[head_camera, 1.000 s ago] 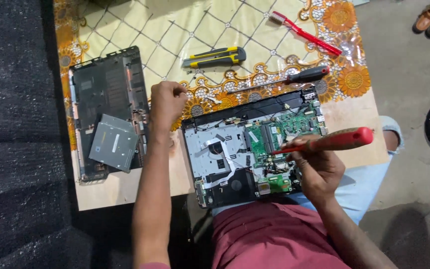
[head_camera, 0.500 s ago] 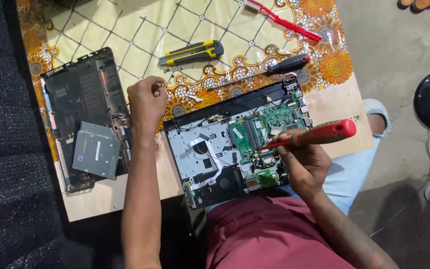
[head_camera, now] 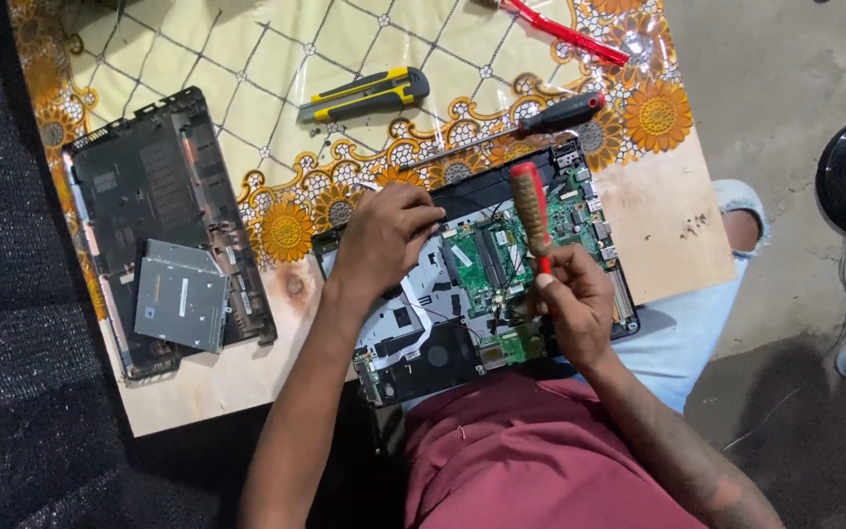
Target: Disconnecting internal ribbon cables and connectors from a laptop motherboard during disassembly.
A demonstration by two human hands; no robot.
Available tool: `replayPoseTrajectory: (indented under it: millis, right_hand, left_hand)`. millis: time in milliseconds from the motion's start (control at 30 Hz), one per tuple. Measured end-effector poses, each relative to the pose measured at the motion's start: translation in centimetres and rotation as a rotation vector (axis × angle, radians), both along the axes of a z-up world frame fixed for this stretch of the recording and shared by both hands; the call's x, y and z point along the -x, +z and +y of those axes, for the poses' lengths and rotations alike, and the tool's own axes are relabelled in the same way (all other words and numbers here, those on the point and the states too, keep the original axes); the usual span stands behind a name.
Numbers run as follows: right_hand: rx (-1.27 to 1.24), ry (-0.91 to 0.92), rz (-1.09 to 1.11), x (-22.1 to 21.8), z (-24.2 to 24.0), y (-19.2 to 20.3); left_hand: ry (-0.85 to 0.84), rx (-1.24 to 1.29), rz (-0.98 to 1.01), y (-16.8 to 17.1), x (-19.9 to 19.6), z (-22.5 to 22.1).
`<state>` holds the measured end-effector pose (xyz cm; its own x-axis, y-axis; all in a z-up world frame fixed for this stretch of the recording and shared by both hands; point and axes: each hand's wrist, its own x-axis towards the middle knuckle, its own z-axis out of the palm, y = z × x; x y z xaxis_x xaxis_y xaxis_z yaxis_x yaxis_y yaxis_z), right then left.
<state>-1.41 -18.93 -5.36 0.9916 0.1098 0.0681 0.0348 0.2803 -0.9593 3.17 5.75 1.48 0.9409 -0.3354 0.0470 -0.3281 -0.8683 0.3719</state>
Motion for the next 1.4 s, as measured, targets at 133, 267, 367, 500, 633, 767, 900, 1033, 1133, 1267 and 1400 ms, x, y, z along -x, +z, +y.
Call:
replayPoseTrajectory:
  millis: [133, 267, 367, 500, 633, 767, 900, 1033, 1133, 1267, 1400]
  right_hand:
    - [0.003, 0.019, -0.010, -0.3, 0.1, 0.3]
    - [-0.001, 0.034, -0.006, -0.3, 0.0, 0.3]
    - [0.011, 0.042, -0.011, -0.3, 0.1, 0.1]
    - [0.039, 0.056, -0.012, -0.3, -0.1, -0.2]
    - [0.027, 0.047, 0.000, -0.3, -0.1, -0.1]
    - [0.031, 0.055, 0.000, 0.0, -0.2, 0.3]
    - [0.026, 0.048, -0.007, 0.2, -0.2, 0.1]
    - [0.061, 0.045, -0.023, 0.1, -0.2, 0.0]
    - [0.089, 0.057, -0.051, 0.0, -0.1, 0.0]
    - [0.068, 0.030, -0.041, -0.1, -0.1, 0.2]
    - [0.043, 0.029, -0.029, 0.2, -0.3, 0.1]
  left_hand:
    - [-0.018, -0.009, 0.006, -2.4, 0.0, 0.5]
    - [-0.046, -0.081, -0.031, -2.4, 0.2, 0.1]
    - [-0.051, -0.140, -0.038, -2.9, 0.0, 0.1]
    - [-0.104, -0.167, -0.103, -2.8, -0.3, 0.2]
    - [-0.162, -0.190, -0.153, -2.9, -0.4, 0.2]
    - [-0.118, -0.154, -0.176, -4.2, -0.2, -0.2]
    - [-0.060, -0.093, -0.207, -4.7, 0.3, -0.5]
    - [-0.036, -0.036, -0.225, -4.5, 0.3, -0.6]
    - [-0.038, -0.017, -0.202, -3.2, 0.2, -0.4]
    - [0.106, 0.336, -0.021, 0.0, -0.2, 0.1]
    - [0.291, 0.680, 0.014, 2.7, 1.3, 1.3]
